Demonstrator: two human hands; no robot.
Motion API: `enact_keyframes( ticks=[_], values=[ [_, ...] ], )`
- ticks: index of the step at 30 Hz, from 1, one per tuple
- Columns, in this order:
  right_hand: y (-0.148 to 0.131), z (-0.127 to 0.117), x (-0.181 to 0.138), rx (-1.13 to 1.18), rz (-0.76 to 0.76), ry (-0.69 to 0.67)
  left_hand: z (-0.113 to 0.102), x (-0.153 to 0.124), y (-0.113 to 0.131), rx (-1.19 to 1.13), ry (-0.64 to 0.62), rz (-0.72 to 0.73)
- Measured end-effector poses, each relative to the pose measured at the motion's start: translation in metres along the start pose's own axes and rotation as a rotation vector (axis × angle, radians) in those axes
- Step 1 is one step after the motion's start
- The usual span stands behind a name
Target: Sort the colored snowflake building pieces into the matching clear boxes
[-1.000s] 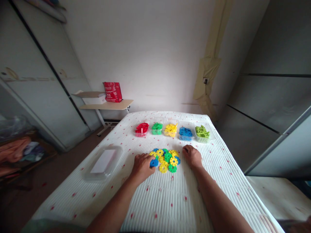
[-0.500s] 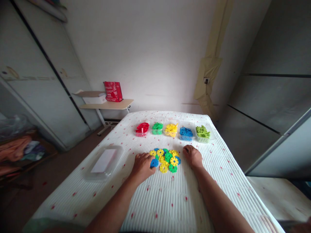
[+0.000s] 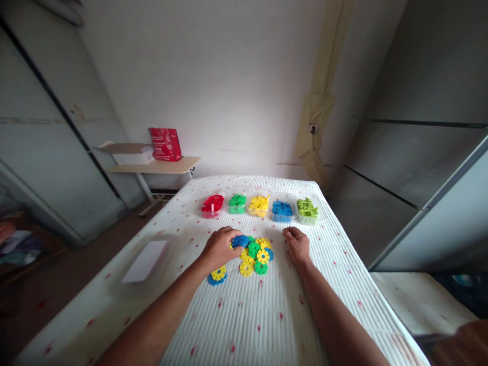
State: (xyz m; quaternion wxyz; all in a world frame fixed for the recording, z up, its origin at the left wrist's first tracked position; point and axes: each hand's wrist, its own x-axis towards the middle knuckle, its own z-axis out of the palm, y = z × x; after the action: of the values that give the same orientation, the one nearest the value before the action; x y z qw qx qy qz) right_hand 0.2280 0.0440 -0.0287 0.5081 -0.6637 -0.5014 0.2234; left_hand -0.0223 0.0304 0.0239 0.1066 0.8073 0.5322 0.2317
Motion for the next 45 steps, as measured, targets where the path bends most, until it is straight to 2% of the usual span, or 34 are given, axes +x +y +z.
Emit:
enact_keyframes(
  ticks=[4, 9, 11, 13, 15, 18, 25, 29, 32, 34, 36, 40, 45],
  values=[
    [-0.002, -0.002, 0.001, 0.303, 0.161, 0.125, 0.004, 0.057, 0.022, 0.016, 0.018, 0.042],
    [-0.002, -0.001, 0.001, 0.333, 0.160, 0.102, 0.023, 0.134, 0.065, 0.012, 0.078, 0.040],
    [-0.001, -0.001, 0.001, 0.326, 0.148, 0.096, 0.032, 0.150, 0.076, 0.021, 0.101, 0.007],
    [0.000, -0.001, 0.001, 0.317, 0.136, 0.089, 0.038, 0.153, 0.077, 0.031, 0.109, -0.013],
    [0.001, -0.001, 0.002, 0.303, 0.129, 0.073, 0.041, 0.146, 0.070, 0.042, 0.106, -0.015],
    [0.001, -0.001, 0.002, 0.268, 0.114, 0.034, 0.036, 0.118, 0.047, 0.056, 0.096, -0.010],
    [0.000, -0.001, 0.001, 0.170, 0.092, -0.011, 0.008, 0.007, -0.013, 0.067, 0.008, 0.040],
    [0.005, 0.001, 0.002, 0.097, 0.042, -0.034, 0.001, -0.053, -0.042, 0.104, -0.109, 0.035],
    [0.007, 0.002, 0.002, -0.011, 0.002, -0.059, 0.004, -0.079, -0.055, 0.143, -0.272, 0.062],
    [0.006, 0.003, 0.000, -0.106, -0.053, -0.078, 0.009, -0.084, -0.056, 0.180, -0.335, 0.056],
    [0.005, 0.003, -0.002, -0.182, -0.134, -0.112, 0.016, -0.080, -0.051, 0.203, -0.346, 0.060],
    [0.001, 0.006, -0.007, -0.273, -0.278, -0.199, 0.037, -0.055, -0.029, 0.194, -0.284, 0.109],
    [0.005, 0.006, -0.007, -0.206, -0.302, -0.228, 0.056, -0.029, -0.010, 0.155, -0.176, 0.124]
  ],
)
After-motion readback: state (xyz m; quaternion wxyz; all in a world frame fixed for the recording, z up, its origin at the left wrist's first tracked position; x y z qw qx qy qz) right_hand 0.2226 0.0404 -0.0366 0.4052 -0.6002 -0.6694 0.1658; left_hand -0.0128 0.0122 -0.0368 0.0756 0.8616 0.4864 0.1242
